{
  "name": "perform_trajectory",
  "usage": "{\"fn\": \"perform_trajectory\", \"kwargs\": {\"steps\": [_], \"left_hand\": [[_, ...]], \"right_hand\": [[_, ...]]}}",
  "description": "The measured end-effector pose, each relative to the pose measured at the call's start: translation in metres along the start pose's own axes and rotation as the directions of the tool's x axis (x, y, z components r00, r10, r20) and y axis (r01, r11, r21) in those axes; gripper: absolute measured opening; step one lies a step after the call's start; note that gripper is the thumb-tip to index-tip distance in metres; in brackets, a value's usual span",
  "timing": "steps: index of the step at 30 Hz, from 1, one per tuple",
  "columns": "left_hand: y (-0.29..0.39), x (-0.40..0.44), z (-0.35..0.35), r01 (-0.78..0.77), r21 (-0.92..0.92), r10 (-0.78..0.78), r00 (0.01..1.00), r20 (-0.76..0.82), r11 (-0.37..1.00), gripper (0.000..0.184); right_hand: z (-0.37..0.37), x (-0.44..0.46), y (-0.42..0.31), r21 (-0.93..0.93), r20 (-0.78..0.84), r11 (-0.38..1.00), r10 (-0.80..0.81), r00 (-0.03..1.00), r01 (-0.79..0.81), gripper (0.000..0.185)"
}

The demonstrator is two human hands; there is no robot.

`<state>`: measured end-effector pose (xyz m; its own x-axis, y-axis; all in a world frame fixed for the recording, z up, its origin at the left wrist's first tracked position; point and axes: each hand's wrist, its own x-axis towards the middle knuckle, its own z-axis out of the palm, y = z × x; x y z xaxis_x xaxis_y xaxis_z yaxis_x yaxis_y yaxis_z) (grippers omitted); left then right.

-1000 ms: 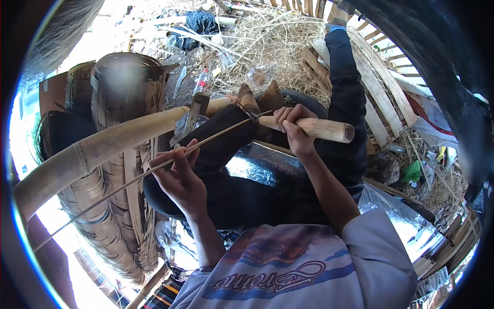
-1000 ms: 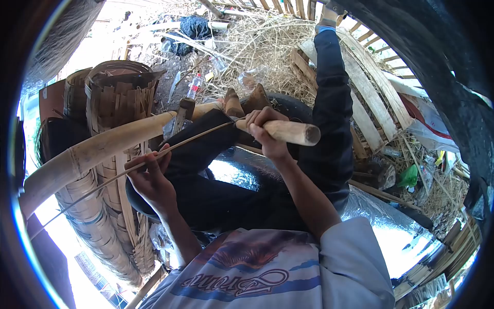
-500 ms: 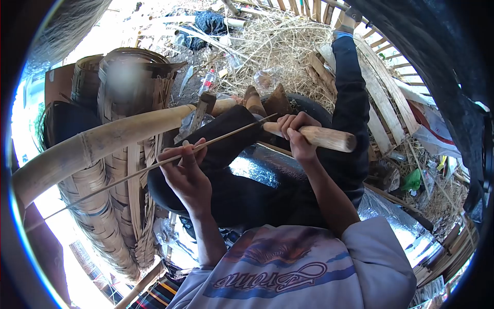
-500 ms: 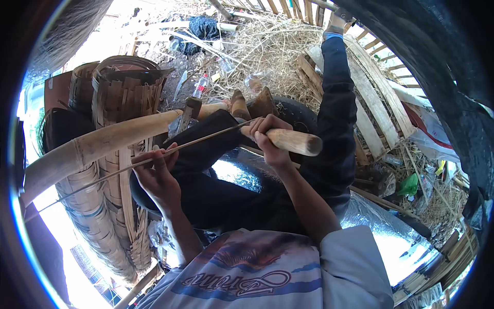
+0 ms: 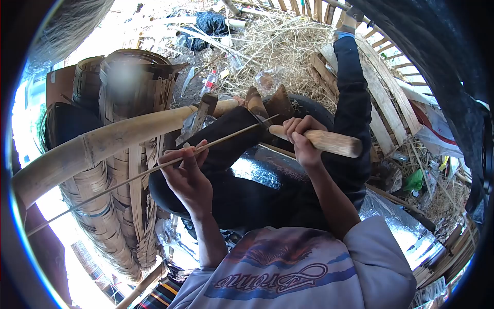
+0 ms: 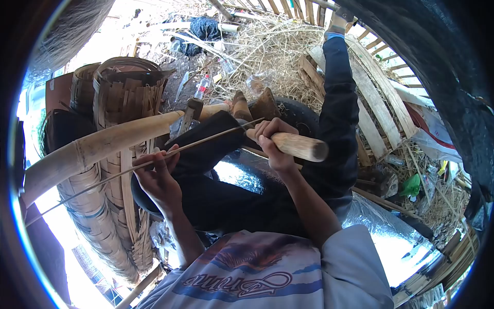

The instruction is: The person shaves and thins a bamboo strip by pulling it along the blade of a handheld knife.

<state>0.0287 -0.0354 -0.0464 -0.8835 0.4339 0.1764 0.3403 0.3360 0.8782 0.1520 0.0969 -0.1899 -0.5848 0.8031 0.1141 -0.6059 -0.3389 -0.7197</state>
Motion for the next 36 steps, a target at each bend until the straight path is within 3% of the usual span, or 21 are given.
{"fn": "perform_trajectory", "kwargs": {"steps": [2, 7, 9, 11, 13, 18, 21, 23, 24, 27, 29, 31, 32, 33, 35, 36], "left_hand": [[0.001, 0.0, -0.003, 0.022, 0.007, -0.023, 1.0, 0.015, 1.0, 0.016], [0.003, 0.002, 0.001, 0.003, 0.025, -0.003, 1.0, 0.017, 1.0, 0.016], [0.006, 0.001, 0.001, 0.038, 0.025, -0.038, 0.999, 0.019, 0.999, 0.015], [0.003, 0.002, 0.002, 0.048, -0.002, -0.048, 0.999, 0.023, 0.999, 0.016], [0.001, 0.002, 0.001, 0.009, -0.004, -0.008, 1.0, 0.024, 1.0, 0.015], [0.002, 0.0, 0.006, -0.019, -0.03, 0.02, 1.0, 0.023, 0.999, 0.015], [0.002, -0.001, 0.006, 0.002, -0.006, -0.002, 1.0, -0.017, 1.0, 0.015], [0.003, 0.001, 0.005, 0.032, 0.036, -0.031, 0.999, -0.033, 0.999, 0.014], [0.003, 0.001, 0.006, 0.029, 0.036, -0.028, 0.999, -0.035, 0.999, 0.014], [0.002, -0.001, 0.005, 0.014, 0.023, -0.013, 0.999, -0.043, 1.0, 0.013], [0.003, 0.001, 0.009, 0.02, -0.006, -0.021, 0.998, -0.055, 1.0, 0.013], [0.005, 0.002, 0.01, 0.039, 0.015, -0.038, 0.997, -0.06, 0.999, 0.013], [0.006, 0.002, 0.011, 0.06, 0.04, -0.058, 0.996, -0.062, 0.997, 0.013], [0.006, 0.001, 0.011, 0.056, 0.038, -0.054, 0.997, -0.062, 0.998, 0.013], [0.006, 0.001, 0.012, 0.038, -0.006, -0.038, 0.998, -0.053, 0.999, 0.014], [0.006, 0.001, 0.012, 0.049, 0.003, -0.049, 0.998, -0.048, 0.999, 0.014]], "right_hand": [[0.019, 0.003, -0.027, 0.129, 0.027, 0.989, -0.076, 0.997, 0.072, 0.016], [0.026, 0.001, -0.027, 0.035, 0.148, 0.992, -0.127, 0.981, 0.123, 0.019], [0.018, 0.002, -0.016, 0.055, 0.025, 0.997, -0.049, 0.999, 0.047, 0.019], [0.031, 0.003, -0.035, 0.024, 0.014, 0.998, -0.052, 0.999, 0.052, 0.02], [0.054, 0.0, -0.063, 0.105, 0.01, 0.993, -0.054, 0.998, 0.053, 0.021], [0.098, -0.004, -0.106, 0.107, 0.092, 0.969, -0.231, 0.968, 0.222, 0.014], [0.097, -0.002, -0.092, -0.071, 0.22, 0.947, -0.29, 0.931, 0.312, 0.014], [0.084, -0.004, -0.068, -0.087, 0.207, 0.951, -0.273, 0.94, 0.295, 0.016], [0.084, -0.006, -0.062, -0.059, 0.069, 0.948, -0.308, 0.949, 0.312, 0.017], [0.101, -0.008, -0.093, 0.102, 0.017, 0.95, -0.3, 0.954, 0.296, 0.016], [0.104, -0.008, -0.099, 0.133, 0.103, 0.941, -0.327, 0.939, 0.312, 0.017], [0.09, -0.001, -0.082, -0.078, 0.244, 0.936, -0.317, 0.916, 0.345, 0.013], [0.077, -0.004, -0.059, -0.089, 0.247, 0.925, -0.339, 0.908, 0.37, 0.013], [0.071, -0.007, -0.05, -0.084, 0.193, 0.962, -0.24, 0.951, 0.26, 0.012], [0.068, -0.005, -0.063, -0.098, 0.195, 0.95, -0.273, 0.942, 0.296, 0.011], [0.077, -0.008, -0.072, -0.003, 0.111, 0.957, -0.288, 0.951, 0.29, 0.013]]}}
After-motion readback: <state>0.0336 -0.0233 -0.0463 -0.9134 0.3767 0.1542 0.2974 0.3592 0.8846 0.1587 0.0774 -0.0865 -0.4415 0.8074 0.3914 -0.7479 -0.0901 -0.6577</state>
